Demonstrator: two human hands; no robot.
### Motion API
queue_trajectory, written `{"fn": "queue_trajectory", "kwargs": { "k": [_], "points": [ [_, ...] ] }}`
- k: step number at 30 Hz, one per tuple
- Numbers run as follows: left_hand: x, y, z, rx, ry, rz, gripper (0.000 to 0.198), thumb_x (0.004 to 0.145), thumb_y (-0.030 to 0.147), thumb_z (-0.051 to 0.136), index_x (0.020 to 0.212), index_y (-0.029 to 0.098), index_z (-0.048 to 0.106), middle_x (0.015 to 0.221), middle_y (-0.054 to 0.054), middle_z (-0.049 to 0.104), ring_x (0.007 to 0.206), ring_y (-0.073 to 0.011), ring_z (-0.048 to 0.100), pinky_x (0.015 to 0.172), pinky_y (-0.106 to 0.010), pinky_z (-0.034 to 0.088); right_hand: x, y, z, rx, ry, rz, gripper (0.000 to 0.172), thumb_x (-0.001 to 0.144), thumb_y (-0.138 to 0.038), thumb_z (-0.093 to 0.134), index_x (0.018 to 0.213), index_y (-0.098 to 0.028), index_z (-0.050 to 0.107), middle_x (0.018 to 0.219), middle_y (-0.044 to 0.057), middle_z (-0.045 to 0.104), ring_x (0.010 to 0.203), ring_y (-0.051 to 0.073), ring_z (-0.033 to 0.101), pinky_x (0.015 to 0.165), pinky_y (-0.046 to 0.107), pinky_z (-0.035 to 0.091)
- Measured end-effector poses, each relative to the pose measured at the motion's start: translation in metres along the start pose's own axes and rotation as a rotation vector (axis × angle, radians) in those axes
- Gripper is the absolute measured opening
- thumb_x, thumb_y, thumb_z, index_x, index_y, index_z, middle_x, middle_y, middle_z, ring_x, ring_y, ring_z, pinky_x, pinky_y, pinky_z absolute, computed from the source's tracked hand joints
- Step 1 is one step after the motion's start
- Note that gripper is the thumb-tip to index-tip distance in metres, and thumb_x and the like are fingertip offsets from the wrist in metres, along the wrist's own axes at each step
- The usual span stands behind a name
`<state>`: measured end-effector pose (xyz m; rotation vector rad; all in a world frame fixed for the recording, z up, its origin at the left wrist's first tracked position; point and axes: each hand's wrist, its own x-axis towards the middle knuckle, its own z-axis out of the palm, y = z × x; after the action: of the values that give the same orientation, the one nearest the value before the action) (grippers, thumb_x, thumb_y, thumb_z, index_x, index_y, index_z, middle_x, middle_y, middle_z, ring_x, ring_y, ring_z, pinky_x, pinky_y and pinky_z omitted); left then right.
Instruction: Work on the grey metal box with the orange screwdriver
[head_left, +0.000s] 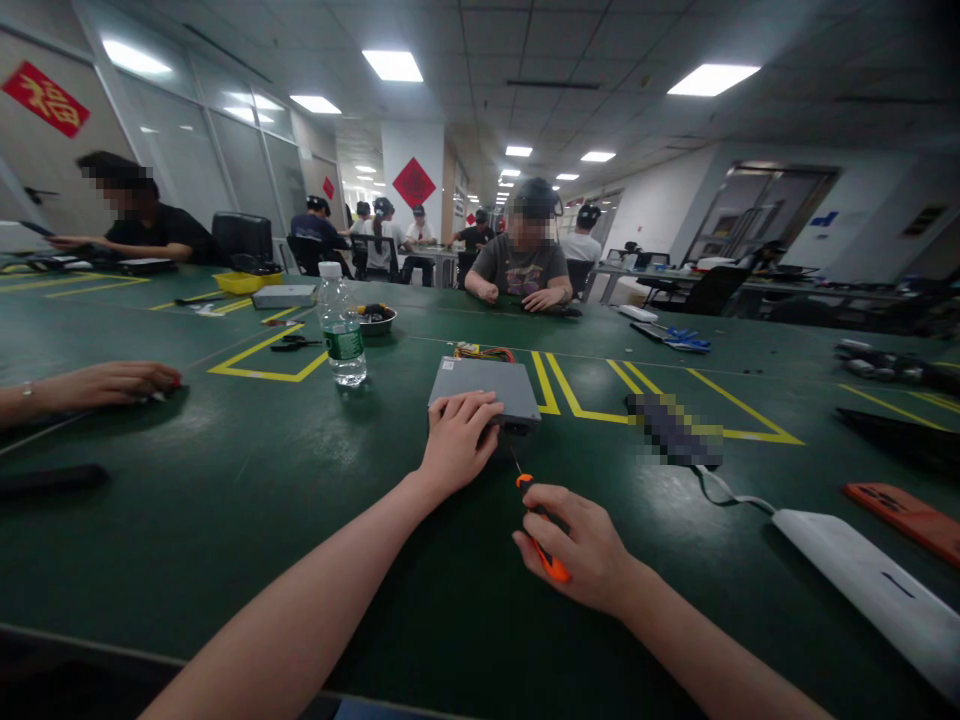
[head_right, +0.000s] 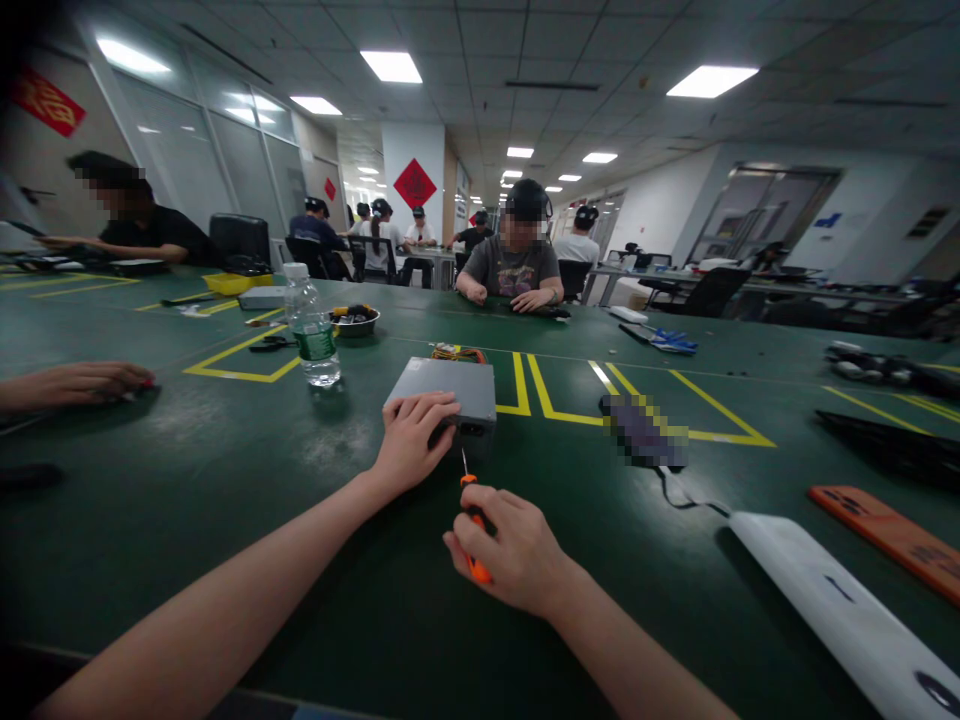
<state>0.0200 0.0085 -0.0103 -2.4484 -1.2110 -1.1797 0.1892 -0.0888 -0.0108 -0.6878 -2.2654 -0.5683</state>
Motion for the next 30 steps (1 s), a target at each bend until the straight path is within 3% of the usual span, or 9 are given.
{"fn": "queue_trajectory", "kwargs": {
  "k": [5, 9, 14, 21, 26, 30],
  "points": [
    [0.0, 0.0, 0.0, 0.004, -0.007, -0.006, 0.024, 0.086, 0.024, 0.05, 0.109, 0.028, 0.054, 0.124, 0.001, 0.057, 0.117, -0.0206, 0.046, 0.095, -0.04, 0.026, 0.002, -0.005, 0.003, 0.021, -0.073, 0.009, 0.02, 0.089, -0.034, 0.047, 0.087, -0.015, 0.055, 0.092, 0.011, 0.053, 0.076, 0.016, 0.057, 0.059, 0.024, 0.052],
    [0.0, 0.0, 0.0, 0.006, -0.011, -0.007, 0.023, 0.087, 0.024, 0.048, 0.109, 0.028, 0.054, 0.124, 0.0, 0.057, 0.117, -0.0205, 0.046, 0.095, -0.04, 0.026, 0.006, -0.007, 0.0, 0.134, -0.131, -0.025, 0.043, 0.09, -0.046, 0.036, 0.106, -0.01, 0.054, 0.103, 0.017, 0.053, 0.091, 0.023, 0.057, 0.068, 0.032, 0.054],
    [0.0, 0.0, 0.0, 0.008, 0.001, 0.004, 0.024, 0.086, 0.024, 0.049, 0.109, 0.028, 0.054, 0.124, 0.0, 0.057, 0.117, -0.0203, 0.046, 0.094, -0.04, 0.027, 0.006, -0.009, 0.001, 0.091, -0.148, -0.094, 0.04, 0.091, -0.043, 0.039, 0.11, -0.01, 0.053, 0.108, 0.019, 0.057, 0.092, 0.024, 0.06, 0.073, 0.035, 0.053],
    [0.0, 0.0, 0.001, 0.009, 0.012, 0.011, 0.024, 0.086, 0.024, 0.049, 0.109, 0.028, 0.054, 0.123, 0.0, 0.058, 0.116, -0.0196, 0.046, 0.095, -0.04, 0.027, 0.0, -0.008, 0.009, 0.113, -0.031, -0.079, 0.036, 0.089, -0.04, 0.048, 0.107, -0.009, 0.048, 0.103, 0.017, 0.063, 0.09, 0.02, 0.063, 0.075, 0.032, 0.054],
    [-0.001, 0.0, 0.002, 0.01, 0.019, 0.016, 0.025, 0.086, 0.023, 0.051, 0.11, 0.028, 0.054, 0.123, 0.001, 0.058, 0.116, -0.0195, 0.047, 0.094, -0.04, 0.026, 0.006, -0.01, 0.0, 0.137, -0.11, -0.075, 0.038, 0.093, -0.04, 0.036, 0.115, -0.013, 0.049, 0.108, 0.018, 0.06, 0.096, 0.022, 0.061, 0.074, 0.034, 0.054],
    [-0.001, -0.001, 0.002, 0.006, 0.021, 0.017, 0.025, 0.086, 0.023, 0.05, 0.11, 0.027, 0.053, 0.123, 0.0, 0.058, 0.117, -0.0196, 0.046, 0.094, -0.04, 0.026, 0.01, -0.013, -0.002, 0.067, -0.148, -0.157, 0.029, 0.092, -0.033, 0.042, 0.112, -0.016, 0.055, 0.109, 0.016, 0.061, 0.08, 0.018, 0.063, 0.069, 0.032, 0.053]
  ]
}}
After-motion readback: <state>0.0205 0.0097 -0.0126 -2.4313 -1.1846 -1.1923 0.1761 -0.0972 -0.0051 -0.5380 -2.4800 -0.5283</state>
